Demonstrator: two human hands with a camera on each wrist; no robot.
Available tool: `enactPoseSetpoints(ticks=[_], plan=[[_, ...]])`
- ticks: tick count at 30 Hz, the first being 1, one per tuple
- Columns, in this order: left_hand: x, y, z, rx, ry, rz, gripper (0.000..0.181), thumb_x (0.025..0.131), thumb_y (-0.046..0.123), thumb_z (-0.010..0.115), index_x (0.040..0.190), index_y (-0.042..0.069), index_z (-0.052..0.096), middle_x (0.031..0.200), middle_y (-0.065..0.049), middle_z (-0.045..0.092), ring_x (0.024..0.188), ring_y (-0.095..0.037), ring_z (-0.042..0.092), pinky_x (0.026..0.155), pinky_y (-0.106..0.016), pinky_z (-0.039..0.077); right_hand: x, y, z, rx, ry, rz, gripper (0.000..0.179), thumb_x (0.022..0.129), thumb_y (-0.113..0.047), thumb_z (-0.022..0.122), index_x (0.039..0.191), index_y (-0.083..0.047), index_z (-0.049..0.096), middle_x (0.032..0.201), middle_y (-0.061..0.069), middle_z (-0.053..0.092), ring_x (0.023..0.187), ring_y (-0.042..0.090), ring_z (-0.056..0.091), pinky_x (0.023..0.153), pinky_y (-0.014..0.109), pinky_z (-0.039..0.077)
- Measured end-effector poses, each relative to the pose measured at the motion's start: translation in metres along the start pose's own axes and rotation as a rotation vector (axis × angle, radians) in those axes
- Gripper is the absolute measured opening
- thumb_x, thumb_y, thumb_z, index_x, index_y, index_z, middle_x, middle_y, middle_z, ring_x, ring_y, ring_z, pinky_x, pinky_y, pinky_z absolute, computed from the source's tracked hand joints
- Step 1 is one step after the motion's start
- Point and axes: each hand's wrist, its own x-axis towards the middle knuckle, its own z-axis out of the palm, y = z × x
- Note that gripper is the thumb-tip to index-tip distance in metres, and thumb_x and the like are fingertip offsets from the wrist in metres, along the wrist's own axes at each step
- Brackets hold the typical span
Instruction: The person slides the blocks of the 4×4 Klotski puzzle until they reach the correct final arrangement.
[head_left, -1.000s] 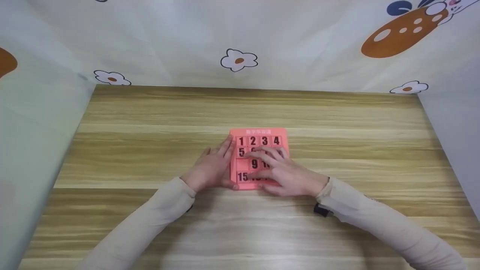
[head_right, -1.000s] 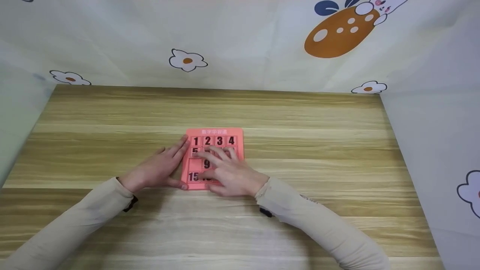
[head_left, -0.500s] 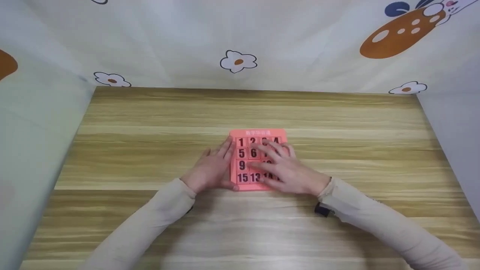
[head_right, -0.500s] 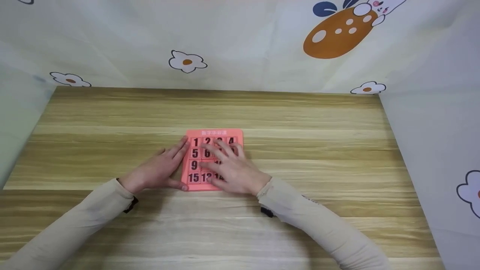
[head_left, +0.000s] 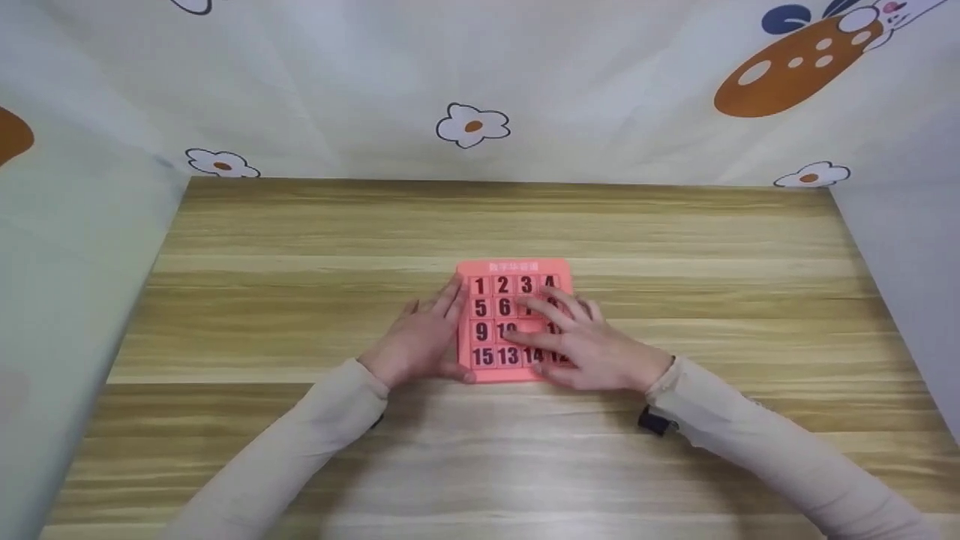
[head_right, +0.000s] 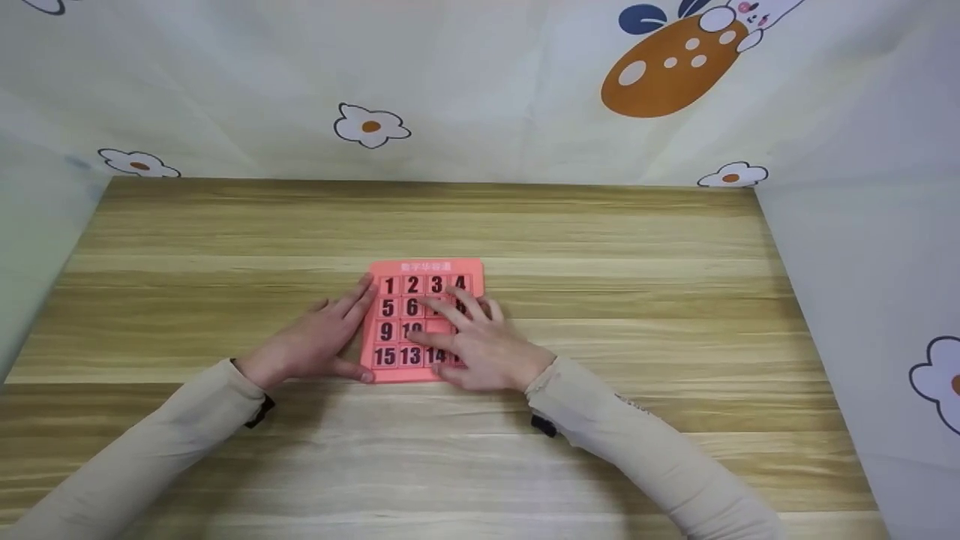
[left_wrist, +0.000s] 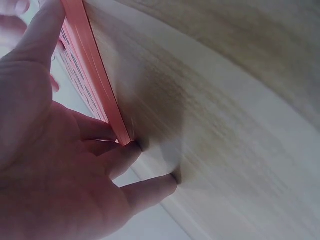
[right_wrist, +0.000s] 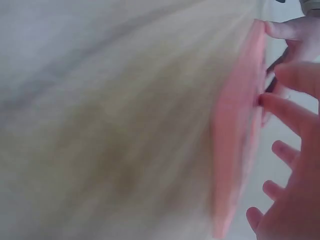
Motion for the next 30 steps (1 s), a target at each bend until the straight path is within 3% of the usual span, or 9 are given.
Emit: enactPoseSetpoints(ticks=[2,4,8,10,12,16,19,25,30], plan=[[0.000,-0.001,0.000,-0.011,0.006,0.008,0.127,0.070,0.058,0.077,0.153,-0.001,0.000,0.158,-0.017,-0.010,0.145,-0.033,0.006,0.112,-0.059,0.015,-0.001,0.002,0.002,-0.011,0.014,-0.009,0.049,0.097,-0.037,0.054,0.143,-0.022,0.050,0.158,0.014,0.020,0.141,0.042,0.014,0.107,0.067,0.018],[0.000,-0.001,0.001,-0.021,0.009,0.010,0.127,0.070,0.057,0.077,0.153,-0.002,0.002,0.158,-0.017,-0.010,0.145,-0.033,0.006,0.112,-0.060,0.015,-0.004,0.004,0.002,-0.017,0.084,0.005,0.045,0.095,-0.035,0.057,0.138,-0.018,0.056,0.154,0.016,0.026,0.140,0.041,0.019,0.106,0.067,0.019],[0.001,-0.001,0.001,-0.037,0.003,0.003,0.127,0.069,0.057,0.078,0.153,-0.001,0.001,0.158,-0.015,-0.012,0.145,-0.032,0.006,0.112,-0.059,0.014,-0.013,0.010,-0.001,-0.038,0.298,0.091,0.023,0.085,-0.022,0.067,0.104,-0.010,0.071,0.139,0.019,0.046,0.133,0.040,0.031,0.102,0.065,0.023],[0.001,-0.001,0.001,-0.043,-0.006,-0.005,0.127,0.070,0.057,0.077,0.153,0.000,0.000,0.158,-0.014,-0.013,0.145,-0.032,0.005,0.113,-0.058,0.013,-0.018,0.012,-0.002,-0.043,0.345,0.118,0.015,0.082,-0.018,0.069,0.093,-0.009,0.072,0.133,0.018,0.050,0.130,0.038,0.034,0.101,0.063,0.024],[0.001,0.000,0.001,-0.051,-0.006,-0.005,0.127,0.070,0.056,0.078,0.153,0.000,0.000,0.158,-0.014,-0.012,0.145,-0.032,0.005,0.113,-0.059,0.012,-0.021,0.012,-0.002,-0.035,0.325,0.105,0.016,0.081,-0.018,0.070,0.092,-0.008,0.074,0.134,0.018,0.049,0.130,0.039,0.033,0.102,0.062,0.023],[0.001,0.000,0.001,-0.053,-0.015,-0.007,0.127,0.070,0.056,0.078,0.153,0.000,-0.001,0.158,-0.014,-0.013,0.145,-0.031,0.003,0.113,-0.058,0.012,-0.022,0.011,-0.002,-0.008,0.195,0.024,0.035,0.086,-0.026,0.068,0.113,-0.005,0.071,0.146,0.019,0.038,0.134,0.041,0.028,0.104,0.061,0.024],[0.002,0.000,0.001,-0.053,-0.013,-0.007,0.127,0.070,0.055,0.078,0.153,0.000,-0.001,0.158,-0.014,-0.013,0.145,-0.031,0.003,0.113,-0.058,0.011,-0.023,0.012,-0.003,0.010,0.152,-0.006,0.041,0.088,-0.030,0.065,0.122,-0.008,0.068,0.151,0.019,0.031,0.135,0.042,0.026,0.102,0.061,0.026],[0.000,0.000,0.001,-0.065,-0.009,-0.005,0.127,0.069,0.055,0.078,0.153,0.000,-0.001,0.158,-0.014,-0.013,0.145,-0.031,0.002,0.113,-0.058,0.010,-0.033,0.022,-0.011,0.123,0.157,-0.097,0.018,0.086,-0.025,0.067,0.101,-0.020,0.076,0.150,0.014,0.036,0.135,0.045,0.025,0.103,0.065,0.018],[-0.001,0.000,0.000,-0.047,0.005,0.002,0.128,0.069,0.055,0.078,0.153,0.000,-0.001,0.158,-0.015,-0.011,0.145,-0.031,0.004,0.113,-0.058,0.011,-0.035,0.027,-0.014,0.024,0.173,-0.026,0.020,0.089,-0.027,0.064,0.101,-0.018,0.077,0.148,0.014,0.038,0.134,0.045,0.025,0.102,0.068,0.019]])
